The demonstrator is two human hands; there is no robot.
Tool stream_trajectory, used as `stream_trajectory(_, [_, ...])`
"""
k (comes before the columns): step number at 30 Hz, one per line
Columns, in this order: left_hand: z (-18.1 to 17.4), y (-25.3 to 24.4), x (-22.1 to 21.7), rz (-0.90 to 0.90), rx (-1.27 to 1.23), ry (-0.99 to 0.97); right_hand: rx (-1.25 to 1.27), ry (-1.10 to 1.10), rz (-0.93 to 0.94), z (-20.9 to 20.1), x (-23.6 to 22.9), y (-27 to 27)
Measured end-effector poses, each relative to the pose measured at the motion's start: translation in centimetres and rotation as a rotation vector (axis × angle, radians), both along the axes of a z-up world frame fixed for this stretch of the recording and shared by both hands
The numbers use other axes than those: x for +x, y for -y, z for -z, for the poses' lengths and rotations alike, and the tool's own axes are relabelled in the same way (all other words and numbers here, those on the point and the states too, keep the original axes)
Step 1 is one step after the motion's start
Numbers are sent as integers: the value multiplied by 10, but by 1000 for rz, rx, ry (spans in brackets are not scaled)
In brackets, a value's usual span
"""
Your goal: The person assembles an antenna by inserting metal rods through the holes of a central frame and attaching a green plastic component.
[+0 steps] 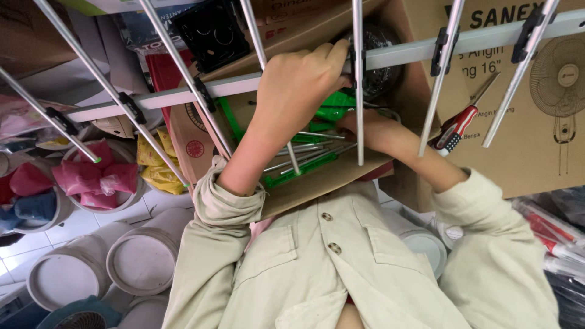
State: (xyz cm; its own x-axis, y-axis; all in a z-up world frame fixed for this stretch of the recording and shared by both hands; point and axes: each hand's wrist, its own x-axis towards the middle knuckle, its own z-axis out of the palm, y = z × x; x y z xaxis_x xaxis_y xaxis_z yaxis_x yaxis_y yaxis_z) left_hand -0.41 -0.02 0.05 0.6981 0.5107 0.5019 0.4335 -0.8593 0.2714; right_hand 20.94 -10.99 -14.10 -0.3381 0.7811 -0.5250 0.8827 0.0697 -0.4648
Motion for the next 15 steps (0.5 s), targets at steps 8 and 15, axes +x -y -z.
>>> stream_trajectory(8, [6,-3,4,-13,14,0,-76,104,-241,26,-23,-20])
stream_trajectory(15, [6,-3,6,-27,35,11,-82,256,-367,39,-51,-20])
